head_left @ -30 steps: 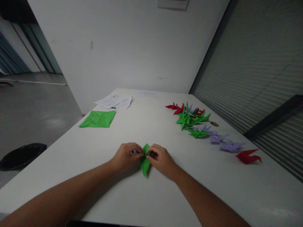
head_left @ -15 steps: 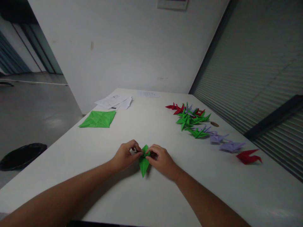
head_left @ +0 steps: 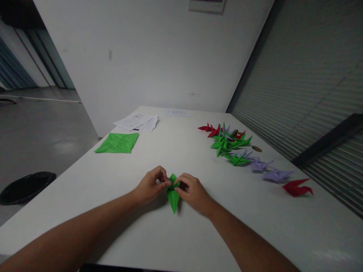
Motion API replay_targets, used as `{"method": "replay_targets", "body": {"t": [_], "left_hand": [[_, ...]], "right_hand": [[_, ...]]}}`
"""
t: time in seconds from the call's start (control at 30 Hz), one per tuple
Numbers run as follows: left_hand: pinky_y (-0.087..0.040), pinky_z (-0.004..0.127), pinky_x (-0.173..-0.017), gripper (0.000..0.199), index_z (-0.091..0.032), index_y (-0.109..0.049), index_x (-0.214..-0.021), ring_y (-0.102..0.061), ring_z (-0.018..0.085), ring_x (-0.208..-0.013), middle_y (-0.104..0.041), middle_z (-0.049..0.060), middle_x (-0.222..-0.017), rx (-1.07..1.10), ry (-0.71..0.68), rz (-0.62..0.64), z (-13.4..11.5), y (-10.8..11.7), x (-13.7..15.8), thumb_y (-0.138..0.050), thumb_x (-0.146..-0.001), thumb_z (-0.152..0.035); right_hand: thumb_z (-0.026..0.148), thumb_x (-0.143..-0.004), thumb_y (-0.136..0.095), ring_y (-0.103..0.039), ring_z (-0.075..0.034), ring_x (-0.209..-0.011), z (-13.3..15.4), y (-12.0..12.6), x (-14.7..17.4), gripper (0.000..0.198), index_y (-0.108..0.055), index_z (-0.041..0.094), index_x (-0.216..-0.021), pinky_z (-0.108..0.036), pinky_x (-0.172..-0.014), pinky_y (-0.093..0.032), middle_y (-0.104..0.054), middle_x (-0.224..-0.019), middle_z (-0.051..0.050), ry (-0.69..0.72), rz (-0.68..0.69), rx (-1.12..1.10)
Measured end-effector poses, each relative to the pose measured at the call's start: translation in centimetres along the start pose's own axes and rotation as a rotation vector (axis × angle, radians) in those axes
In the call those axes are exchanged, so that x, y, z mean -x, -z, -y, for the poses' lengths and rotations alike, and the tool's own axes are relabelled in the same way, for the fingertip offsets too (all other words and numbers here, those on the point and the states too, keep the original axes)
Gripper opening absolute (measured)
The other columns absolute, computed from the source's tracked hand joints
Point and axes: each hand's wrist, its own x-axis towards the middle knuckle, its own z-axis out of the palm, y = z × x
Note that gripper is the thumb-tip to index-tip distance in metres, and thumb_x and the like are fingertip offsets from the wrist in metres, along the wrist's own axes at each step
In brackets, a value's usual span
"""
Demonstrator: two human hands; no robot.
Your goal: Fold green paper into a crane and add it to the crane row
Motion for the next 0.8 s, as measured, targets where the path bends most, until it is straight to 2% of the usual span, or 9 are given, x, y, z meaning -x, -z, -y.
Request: {"method": "replay_targets", "body": {"t": [0.17,0.47,0.6,0.8], "left_hand": [[-0.04,0.029,-0.061,0.021,-0.02,-0.054,-0.078,-0.052,0.014,-0.065,-0.062,0.0,-0.071,-0.049,0.025,-0.006,-0.17,-0.01,-0.08,-0.073,-0.084,-0.025],[-0.039,0.027,-0.063,0.014,-0.018,-0.065,-0.085,-0.054,0.013,-0.067,-0.067,0.0,-0.076,-0.213,0.048,-0.005,-0.14,0.48,-0.32,-0.073,-0.082,-0.029],[-0.041,0.027,-0.065,0.017,-0.018,-0.063,-0.087,-0.058,0.014,-0.07,-0.069,0.001,-0.077,-0.194,0.046,0.002,-0.39,0.62,-0.31,-0.074,-0.082,-0.031],[-0.042,0.028,-0.065,0.018,-0.018,-0.063,-0.085,-0.057,0.014,-0.068,-0.067,0.001,-0.075,-0.132,0.072,0.047,-0.05,0.37,-0.27,-0.073,-0.083,-0.032]], "right_hand": [[-0.003,-0.077,-0.069,-0.055,-0.015,-0.074,-0.13,-0.06,-0.04,0.022,-0.069,0.018,-0.086,-0.026,-0.068,-0.04,-0.058,-0.08,0.002,-0.006,0.019,0.012],[-0.001,-0.077,-0.068,-0.055,-0.015,-0.075,-0.43,-0.03,0.01,0.021,-0.068,0.018,-0.084,-0.026,-0.068,-0.04,-0.059,-0.08,0.001,-0.005,-0.01,0.014],[-0.001,-0.077,-0.067,-0.055,-0.015,-0.074,-0.38,-0.02,-0.01,0.021,-0.068,0.019,-0.083,-0.026,-0.068,-0.04,-0.058,-0.08,0.001,-0.004,-0.007,0.017],[-0.001,-0.077,-0.067,-0.054,-0.014,-0.073,-0.43,0.0,0.08,0.02,-0.067,0.019,-0.081,-0.026,-0.067,-0.039,-0.057,-0.078,0.002,0.013,-0.006,0.03]]}}
